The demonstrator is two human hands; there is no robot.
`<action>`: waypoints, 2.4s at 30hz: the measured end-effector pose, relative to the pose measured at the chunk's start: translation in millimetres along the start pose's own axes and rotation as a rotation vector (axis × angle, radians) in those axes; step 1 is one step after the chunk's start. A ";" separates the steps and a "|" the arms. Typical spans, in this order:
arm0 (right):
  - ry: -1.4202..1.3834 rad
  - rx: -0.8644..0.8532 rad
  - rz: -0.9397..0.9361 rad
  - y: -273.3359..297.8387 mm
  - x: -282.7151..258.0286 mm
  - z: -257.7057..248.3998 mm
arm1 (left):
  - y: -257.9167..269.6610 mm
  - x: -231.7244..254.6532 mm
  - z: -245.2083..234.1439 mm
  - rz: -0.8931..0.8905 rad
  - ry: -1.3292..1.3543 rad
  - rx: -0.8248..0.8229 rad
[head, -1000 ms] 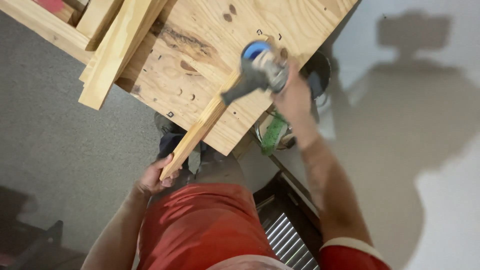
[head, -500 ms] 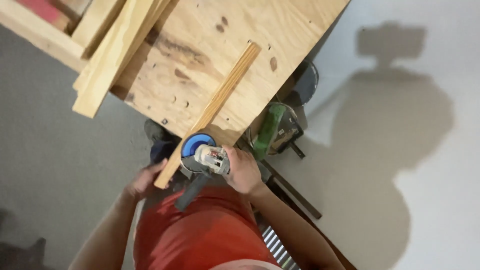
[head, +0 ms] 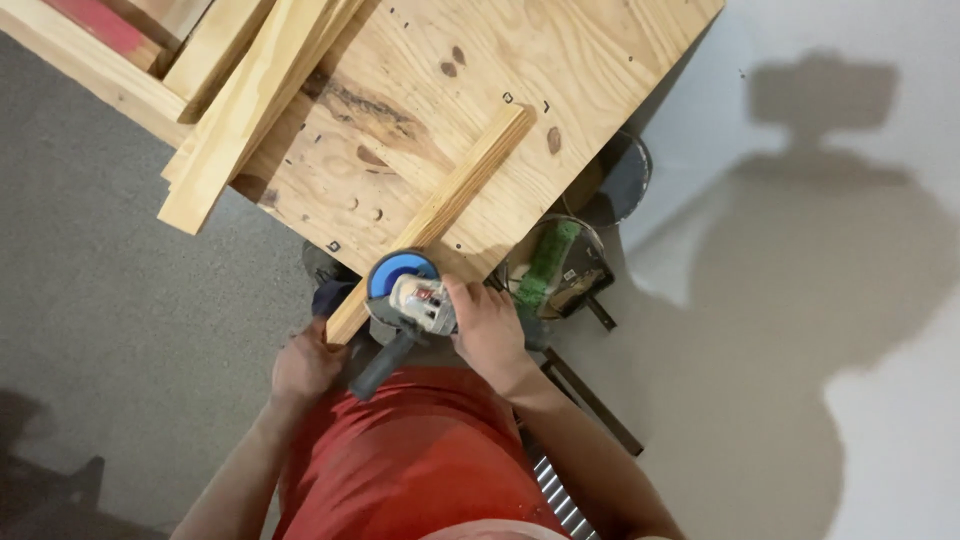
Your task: Using a power angle grinder with a sanding disc to smooth the surface of a thin wooden strip on a workbench.
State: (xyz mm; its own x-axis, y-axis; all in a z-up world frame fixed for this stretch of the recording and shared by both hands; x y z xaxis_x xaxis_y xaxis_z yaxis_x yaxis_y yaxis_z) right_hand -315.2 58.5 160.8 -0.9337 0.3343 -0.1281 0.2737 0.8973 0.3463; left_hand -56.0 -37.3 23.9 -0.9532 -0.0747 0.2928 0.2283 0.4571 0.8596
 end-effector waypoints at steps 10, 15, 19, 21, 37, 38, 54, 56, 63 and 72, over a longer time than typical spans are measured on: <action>-0.190 -0.100 0.463 -63.0 161.7 -26.5 | 1.7 5.3 -2.5 -0.063 -0.041 0.046; -0.205 0.062 0.563 -80.0 200.7 -54.3 | 14.0 17.2 -13.4 -0.057 -0.048 0.040; -0.212 0.009 0.597 -62.9 156.4 -44.2 | 11.5 17.7 -14.9 -0.043 -0.072 0.031; -0.102 0.012 0.402 -47.6 112.0 -29.6 | 8.6 14.2 -12.6 -0.034 -0.040 0.025; -0.099 -0.213 0.522 -70.9 139.2 -53.2 | -17.8 -11.9 7.1 -0.036 0.257 -0.061; -0.109 -0.155 0.569 -77.1 154.8 -61.0 | -21.3 -14.5 5.7 -0.011 0.262 -0.062; 0.117 -0.016 0.035 -44.5 49.0 -9.0 | -58.2 -44.3 14.4 0.074 0.430 -0.117; 0.054 -0.145 0.231 -65.3 97.9 -36.1 | -48.8 -37.9 12.2 0.086 0.408 -0.110; -0.001 -0.206 0.472 -73.3 144.6 -55.2 | -43.1 -31.6 4.6 0.053 0.384 -0.143; 0.214 -0.196 0.029 -41.1 20.0 22.7 | -42.9 -27.7 11.1 0.043 0.405 -0.162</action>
State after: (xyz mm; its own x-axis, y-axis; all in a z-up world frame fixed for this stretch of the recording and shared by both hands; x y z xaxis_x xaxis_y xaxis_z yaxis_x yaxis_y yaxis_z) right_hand -339.8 34.9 122.9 -0.9592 0.2723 0.0761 0.2710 0.8084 0.5225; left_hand -41.6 -45.0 -25.8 -0.7951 -0.4146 0.4427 0.3251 0.3248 0.8882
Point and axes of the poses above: each hand's wrist, its own y-axis away from the middle knuckle, its own z-axis out of the palm, x = y × z, the point moved 8 cm from there along -y, towards the middle knuckle, and after that the axes turned 13 degrees about y, right-handed, at the moved point
